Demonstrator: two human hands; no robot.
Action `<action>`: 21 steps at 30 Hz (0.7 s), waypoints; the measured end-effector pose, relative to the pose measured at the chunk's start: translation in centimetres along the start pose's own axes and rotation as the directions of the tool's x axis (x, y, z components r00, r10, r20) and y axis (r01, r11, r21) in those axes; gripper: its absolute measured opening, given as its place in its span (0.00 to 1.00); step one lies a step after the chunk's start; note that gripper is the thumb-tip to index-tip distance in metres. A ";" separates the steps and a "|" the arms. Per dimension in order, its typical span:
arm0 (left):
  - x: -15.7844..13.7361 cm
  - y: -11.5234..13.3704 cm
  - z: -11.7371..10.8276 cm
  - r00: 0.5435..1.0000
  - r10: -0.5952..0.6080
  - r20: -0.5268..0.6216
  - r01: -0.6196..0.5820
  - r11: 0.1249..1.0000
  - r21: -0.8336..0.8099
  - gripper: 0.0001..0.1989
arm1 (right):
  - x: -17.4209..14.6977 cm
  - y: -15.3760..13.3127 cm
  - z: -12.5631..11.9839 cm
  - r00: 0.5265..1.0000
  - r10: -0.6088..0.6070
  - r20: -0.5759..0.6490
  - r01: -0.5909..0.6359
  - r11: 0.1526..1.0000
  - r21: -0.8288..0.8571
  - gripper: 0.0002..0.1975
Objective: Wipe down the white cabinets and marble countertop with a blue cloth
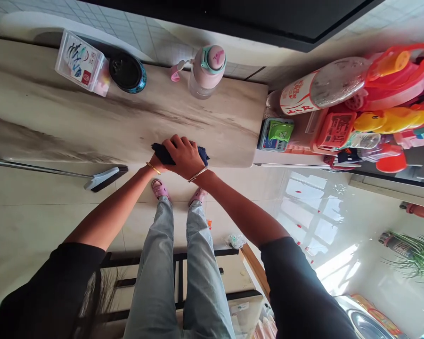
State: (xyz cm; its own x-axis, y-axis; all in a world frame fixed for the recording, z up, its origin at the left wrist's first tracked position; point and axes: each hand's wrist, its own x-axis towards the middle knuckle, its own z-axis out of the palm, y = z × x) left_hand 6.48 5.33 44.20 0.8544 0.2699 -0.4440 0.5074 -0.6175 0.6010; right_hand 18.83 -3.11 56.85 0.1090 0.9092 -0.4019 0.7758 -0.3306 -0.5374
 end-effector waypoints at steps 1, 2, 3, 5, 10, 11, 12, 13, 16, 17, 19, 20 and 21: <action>0.0 0.1 -0.2 1.000 -0.003 0.008 0.003 1.000 -0.002 0.18 | -0.2 1.3 -0.4 0.995 -0.093 0.023 0.090 0.990 0.113 0.29; 0.0 0.2 -0.3 1.000 -0.006 0.019 0.006 1.000 -0.004 0.17 | -0.3 2.9 -0.7 0.982 -0.185 0.031 0.172 0.954 0.245 0.30; 0.0 0.3 -0.5 1.000 -0.002 0.028 0.002 1.000 -0.005 0.17 | -0.4 4.5 -0.9 0.965 -0.260 0.023 0.232 0.895 0.381 0.30; 0.1 0.6 -0.7 0.999 0.040 0.027 -0.039 0.999 -0.023 0.21 | -0.7 7.5 -0.7 0.951 -0.310 0.001 0.239 0.735 0.635 0.29; -0.1 0.6 -0.5 0.992 0.084 -0.091 -0.102 0.973 -0.208 0.41 | -2.3 10.6 3.3 0.987 0.096 0.131 -0.151 0.238 0.959 0.29; -0.3 0.5 -0.4 0.993 0.062 -0.103 -0.086 0.965 -0.247 0.44 | -2.7 10.4 4.1 0.973 0.170 0.156 -0.183 0.156 0.971 0.30; -0.4 0.4 -0.3 0.993 0.041 -0.107 -0.070 0.957 -0.283 0.45 | -3.2 10.2 4.9 0.960 0.220 0.173 -0.198 0.095 0.976 0.31; -0.4 0.3 -0.2 0.994 0.024 -0.109 -0.057 0.948 -0.314 0.46 | -3.6 9.8 5.4 0.950 0.253 0.184 -0.203 0.053 0.978 0.32; -0.4 0.1 0.0 0.994 0.000 -0.114 -0.041 0.932 -0.361 0.45 | -4.3 9.1 6.0 0.937 0.292 0.192 -0.210 0.032 0.977 0.34; -0.4 0.0 0.0 0.994 0.001 -0.113 -0.043 0.930 -0.365 0.45 | -4.2 9.0 5.9 0.938 0.297 0.176 -0.203 0.062 0.977 0.34; -0.2 0.0 0.1 0.994 0.017 -0.107 -0.054 0.933 -0.356 0.44 | -3.8 9.1 5.3 0.951 0.281 0.126 -0.180 0.172 0.969 0.33; -0.1 0.0 0.1 0.994 0.030 -0.101 -0.062 0.940 -0.335 0.43 | -3.4 9.1 4.8 0.963 0.249 0.107 -0.168 0.240 0.956 0.33; 0.0 0.0 0.2 0.994 0.045 -0.095 -0.071 0.952 -0.299 0.41 | -2.9 9.1 4.2 0.974 0.204 0.097 -0.158 0.312 0.937 0.33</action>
State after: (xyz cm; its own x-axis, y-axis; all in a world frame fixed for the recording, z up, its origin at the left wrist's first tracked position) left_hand 6.48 5.18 44.06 0.8830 0.3108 -0.3516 0.4553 -0.3859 0.8024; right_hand 22.99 -9.82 50.05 0.2042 0.7941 -0.5725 -0.3570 -0.4842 -0.7988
